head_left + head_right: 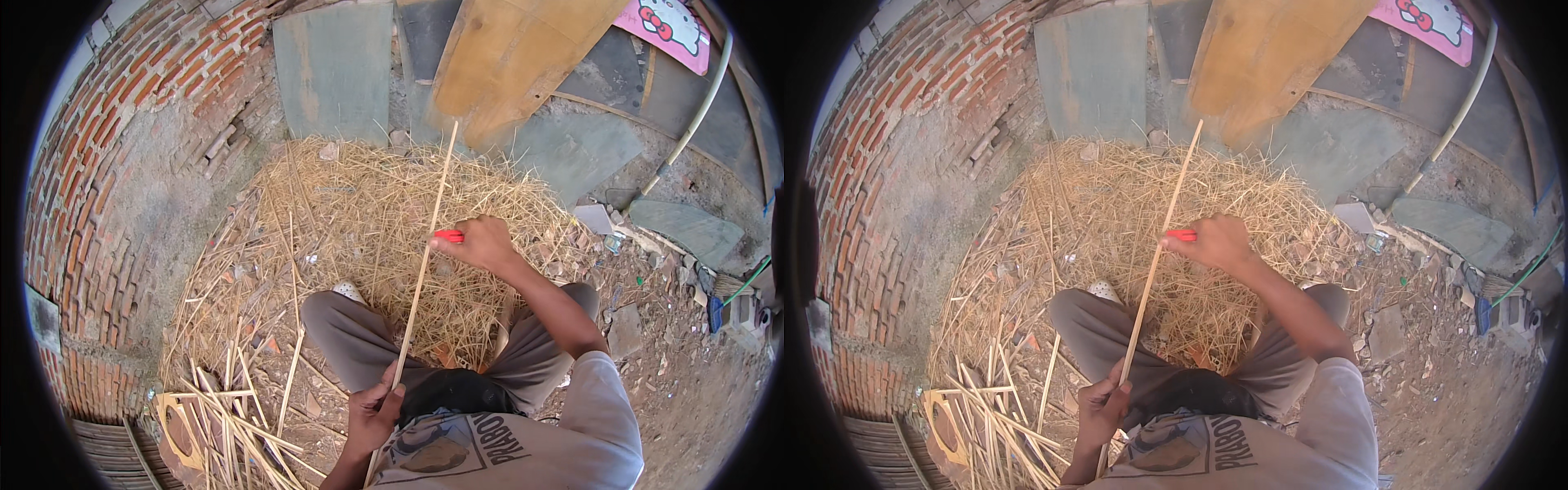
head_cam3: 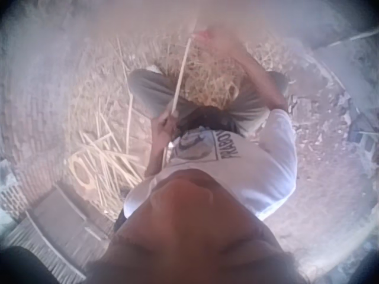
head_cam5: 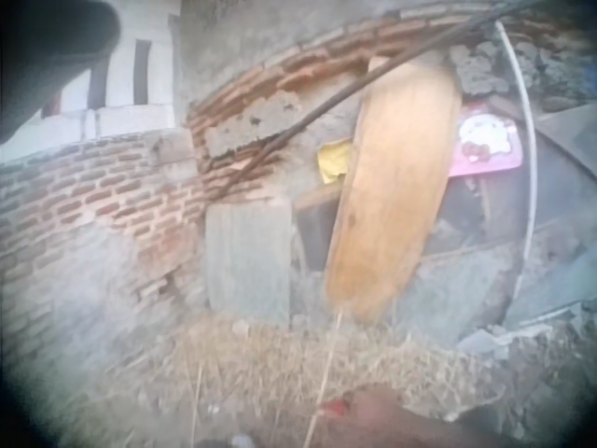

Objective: The person sits cross-legged on a pile of straw and uses a red utility knife to shave the surface of a long bamboo stick. They hold the stick with their left hand and scrape it with the knife in their right hand, repeating the motion along the length of the stick.

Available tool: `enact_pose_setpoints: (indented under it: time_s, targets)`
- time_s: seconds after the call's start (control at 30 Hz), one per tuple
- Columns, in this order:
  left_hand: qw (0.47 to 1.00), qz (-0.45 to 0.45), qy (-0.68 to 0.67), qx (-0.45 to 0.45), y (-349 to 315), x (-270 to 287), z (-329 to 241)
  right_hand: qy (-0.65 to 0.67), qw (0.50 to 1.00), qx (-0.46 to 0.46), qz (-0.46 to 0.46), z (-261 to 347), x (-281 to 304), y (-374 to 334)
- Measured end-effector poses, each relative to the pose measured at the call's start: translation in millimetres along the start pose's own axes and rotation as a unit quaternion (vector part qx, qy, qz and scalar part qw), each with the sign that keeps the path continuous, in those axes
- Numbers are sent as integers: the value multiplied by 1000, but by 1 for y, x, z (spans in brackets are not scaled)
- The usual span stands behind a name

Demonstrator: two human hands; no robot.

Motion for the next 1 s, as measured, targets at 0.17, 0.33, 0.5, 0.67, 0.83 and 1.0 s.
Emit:
enact_pose_setpoints:
  time_s: [0.17,0.33,0.5,0.67,0.83,1.0]
  targets:
    - [999,-14,45,-3,10,2,8,21,980,105,170,45,-10,-36]
    - [996,-7,82,23,17,-4,6,20,997,72,23,18,-13,-24]
    - [996,-4,84,26,21,-10,5,28,999,39,24,1,-22,-19]
    - [994,12,105,-10,22,-9,1,9,991,131,-3,29,-14,-42]
    - [992,53,114,-11,13,-4,16,1,977,-169,131,-71,-46,20]
    - [995,70,69,34,1,-12,10,6,955,-285,79,-133,-56,28]
Point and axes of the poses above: each hand's wrist, its own y-axis towards the middle knuckle, its own x-axis out of the back of the hand, z = x × y, the point moved 4 cm from there along y, towards the middle knuckle, and after that the axes turned 10 degrees about -y, right-handed, at the moved point
